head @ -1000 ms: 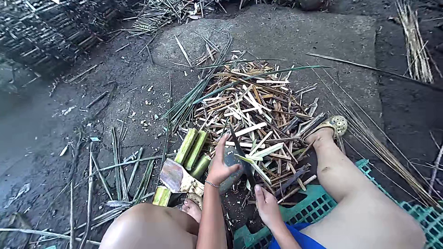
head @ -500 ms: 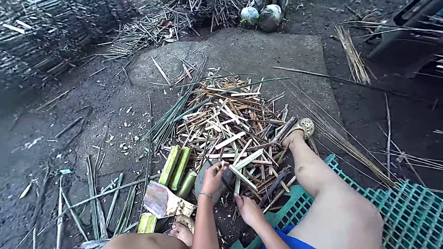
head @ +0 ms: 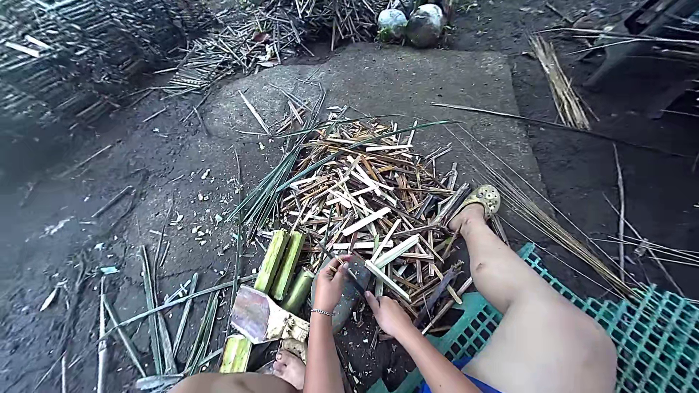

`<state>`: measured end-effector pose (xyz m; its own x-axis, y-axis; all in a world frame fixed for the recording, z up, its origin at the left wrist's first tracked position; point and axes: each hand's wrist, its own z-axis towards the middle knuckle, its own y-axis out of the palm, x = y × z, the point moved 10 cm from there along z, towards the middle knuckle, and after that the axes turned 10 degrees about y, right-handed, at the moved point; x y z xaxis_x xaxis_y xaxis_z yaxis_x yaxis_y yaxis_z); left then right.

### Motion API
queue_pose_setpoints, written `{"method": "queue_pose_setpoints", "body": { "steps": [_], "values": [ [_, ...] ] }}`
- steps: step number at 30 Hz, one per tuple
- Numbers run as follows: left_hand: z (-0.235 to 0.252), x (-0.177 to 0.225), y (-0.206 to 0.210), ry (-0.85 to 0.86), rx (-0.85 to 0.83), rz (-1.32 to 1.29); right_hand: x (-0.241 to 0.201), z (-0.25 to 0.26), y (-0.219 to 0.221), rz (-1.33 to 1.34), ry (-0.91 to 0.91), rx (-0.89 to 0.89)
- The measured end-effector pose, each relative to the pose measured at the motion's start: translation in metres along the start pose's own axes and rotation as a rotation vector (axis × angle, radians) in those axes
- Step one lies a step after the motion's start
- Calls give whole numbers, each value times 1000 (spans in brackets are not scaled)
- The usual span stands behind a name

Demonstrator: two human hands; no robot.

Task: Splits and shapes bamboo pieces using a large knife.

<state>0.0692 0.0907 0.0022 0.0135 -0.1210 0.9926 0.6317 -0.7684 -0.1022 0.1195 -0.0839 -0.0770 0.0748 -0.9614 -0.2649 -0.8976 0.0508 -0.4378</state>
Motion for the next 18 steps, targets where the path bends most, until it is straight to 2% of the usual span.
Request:
{"method": "queue_pose_setpoints", "body": {
  "steps": [3,6,9,11,13,15,18],
  "values": [
    [-3,6,-15,-20,162,-149,14,8,10,230,2,-58],
    [4,33,-36,-54,467,-415,30,-3,24,670,90,-206],
    [55,66,-62,-31,635,-592,34,-27,22,1067,111,-286],
    [101,69,-68,-59,575,-689,35,-48,0,1263,42,-298],
    [136,47,-56,-183,433,-594,44,-71,-35,1386,-42,-244],
    [151,10,-25,-287,243,-280,59,-91,-73,1445,-143,-155],
    [157,-40,47,-309,-216,195,88,-113,-116,1487,-285,-67]
  ]
}}
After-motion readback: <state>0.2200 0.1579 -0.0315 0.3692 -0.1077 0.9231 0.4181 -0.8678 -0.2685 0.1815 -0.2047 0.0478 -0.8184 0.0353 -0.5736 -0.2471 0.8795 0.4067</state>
